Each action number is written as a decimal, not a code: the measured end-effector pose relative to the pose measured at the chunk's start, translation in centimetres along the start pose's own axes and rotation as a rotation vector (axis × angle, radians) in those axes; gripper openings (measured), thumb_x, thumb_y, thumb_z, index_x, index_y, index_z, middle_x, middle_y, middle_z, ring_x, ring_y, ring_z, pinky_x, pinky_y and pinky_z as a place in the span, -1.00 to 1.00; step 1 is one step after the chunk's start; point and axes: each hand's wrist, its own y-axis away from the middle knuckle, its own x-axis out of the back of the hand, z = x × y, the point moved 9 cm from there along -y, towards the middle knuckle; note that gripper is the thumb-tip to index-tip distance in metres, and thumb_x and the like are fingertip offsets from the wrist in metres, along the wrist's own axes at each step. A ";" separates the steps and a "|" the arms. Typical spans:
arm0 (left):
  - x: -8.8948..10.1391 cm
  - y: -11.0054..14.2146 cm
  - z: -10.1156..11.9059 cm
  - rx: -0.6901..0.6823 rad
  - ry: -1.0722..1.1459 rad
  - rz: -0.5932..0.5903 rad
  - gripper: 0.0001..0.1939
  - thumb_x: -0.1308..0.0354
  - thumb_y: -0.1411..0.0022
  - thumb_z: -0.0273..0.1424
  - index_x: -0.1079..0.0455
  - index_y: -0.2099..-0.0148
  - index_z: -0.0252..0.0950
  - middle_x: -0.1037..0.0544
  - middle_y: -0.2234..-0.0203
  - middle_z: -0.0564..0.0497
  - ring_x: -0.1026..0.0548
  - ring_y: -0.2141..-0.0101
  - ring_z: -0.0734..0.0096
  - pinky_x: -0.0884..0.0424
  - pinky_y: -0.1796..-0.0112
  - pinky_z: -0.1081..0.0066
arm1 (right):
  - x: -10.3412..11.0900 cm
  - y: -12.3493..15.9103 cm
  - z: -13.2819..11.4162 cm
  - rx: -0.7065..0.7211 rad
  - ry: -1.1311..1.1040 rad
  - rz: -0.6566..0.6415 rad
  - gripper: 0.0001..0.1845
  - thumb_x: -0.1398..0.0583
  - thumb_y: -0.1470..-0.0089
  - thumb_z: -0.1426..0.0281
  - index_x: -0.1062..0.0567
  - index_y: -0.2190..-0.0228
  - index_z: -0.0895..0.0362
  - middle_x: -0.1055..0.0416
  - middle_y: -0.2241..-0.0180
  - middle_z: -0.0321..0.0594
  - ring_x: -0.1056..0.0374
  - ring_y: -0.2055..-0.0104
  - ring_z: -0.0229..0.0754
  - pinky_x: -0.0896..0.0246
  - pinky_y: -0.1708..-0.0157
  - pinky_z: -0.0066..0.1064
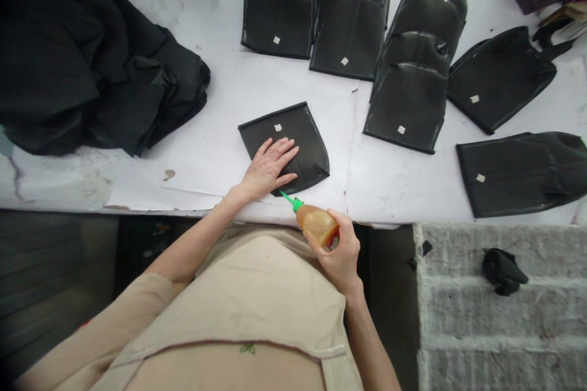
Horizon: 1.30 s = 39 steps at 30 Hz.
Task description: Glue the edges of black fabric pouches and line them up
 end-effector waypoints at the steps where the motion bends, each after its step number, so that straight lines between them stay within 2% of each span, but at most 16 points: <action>1: 0.0 0.0 0.0 -0.001 -0.001 0.003 -0.38 -0.15 -0.47 -0.19 -0.24 -0.44 -0.33 -0.28 -0.41 -0.26 -0.17 -0.44 0.04 0.01 -0.43 -0.06 | -0.1 -0.1 0.0 -0.001 -0.003 0.001 -0.40 -0.43 -0.08 0.14 -0.45 -0.07 0.10 -0.57 0.10 -0.05 -0.57 0.17 -0.02 -0.57 0.27 -0.25; 6: 0.0 0.0 0.0 0.001 -0.008 0.010 -0.40 -0.11 -0.50 -0.19 -0.24 -0.44 -0.35 -0.28 -0.41 -0.26 -0.17 -0.44 0.05 0.01 -0.43 -0.05 | -0.5 -0.4 0.5 -0.066 -0.017 -0.001 -0.40 -0.42 -0.07 0.11 -0.46 -0.05 0.11 -0.57 0.10 -0.05 -0.56 0.21 -0.04 -0.53 0.36 -0.31; 15: 0.0 -0.1 0.0 0.016 0.008 0.002 -0.42 -0.11 -0.49 -0.20 -0.25 -0.44 -0.33 -0.28 -0.41 -0.26 -0.17 -0.44 0.05 0.00 -0.43 -0.06 | -0.2 0.6 0.9 -0.058 -0.033 -0.013 -0.40 -0.44 -0.07 0.15 -0.45 -0.07 0.10 -0.56 0.08 -0.06 -0.57 0.15 -0.01 -0.57 0.26 -0.23; 20: 0.1 -0.1 0.0 0.017 0.003 0.012 -0.41 -0.10 -0.49 -0.19 -0.26 -0.43 -0.34 -0.29 -0.41 -0.26 -0.18 -0.43 0.05 0.01 -0.43 -0.05 | -0.2 0.1 0.8 -0.060 -0.023 0.027 -0.39 -0.44 -0.07 0.14 -0.46 -0.07 0.11 -0.56 0.07 -0.04 -0.57 0.19 -0.02 -0.54 0.33 -0.28; 27: 0.0 -0.2 -0.1 0.025 0.002 0.013 -0.41 -0.11 -0.49 -0.19 -0.26 -0.43 -0.33 -0.29 -0.41 -0.25 -0.18 -0.43 0.05 0.00 -0.43 -0.05 | -0.1 0.3 1.0 -0.059 -0.032 -0.022 -0.38 -0.44 -0.06 0.13 -0.45 -0.07 0.10 -0.56 0.08 -0.06 -0.57 0.17 -0.01 -0.57 0.26 -0.23; 33: 0.0 -0.2 0.1 0.064 -0.006 0.025 -0.41 -0.08 -0.49 -0.16 -0.26 -0.44 -0.31 -0.29 -0.41 -0.24 -0.18 -0.43 0.04 -0.01 -0.42 -0.02 | 0.9 0.3 1.9 -0.094 0.002 0.057 -0.35 -0.46 -0.03 0.14 -0.45 -0.07 0.11 -0.55 0.06 -0.05 -0.55 0.12 0.01 -0.57 0.23 -0.22; 36: 0.0 -0.3 0.1 0.092 -0.014 0.027 -0.40 -0.07 -0.50 -0.15 -0.26 -0.44 -0.29 -0.29 -0.41 -0.22 -0.19 -0.42 0.02 -0.04 -0.40 -0.01 | 0.8 0.1 1.9 -0.125 -0.024 0.019 -0.37 -0.46 -0.01 0.13 -0.47 -0.05 0.11 -0.56 0.08 -0.07 -0.56 0.17 -0.01 -0.57 0.23 -0.22; 39: 0.1 -0.4 0.2 0.106 -0.025 0.038 -0.39 -0.05 -0.50 -0.12 -0.25 -0.45 -0.28 -0.29 -0.41 -0.21 -0.20 -0.41 0.00 -0.07 -0.37 0.01 | 0.8 0.1 2.3 -0.216 -0.123 -0.005 -0.39 -0.47 0.00 0.13 -0.49 -0.02 0.11 -0.56 0.13 -0.10 -0.55 0.23 -0.06 -0.56 0.29 -0.26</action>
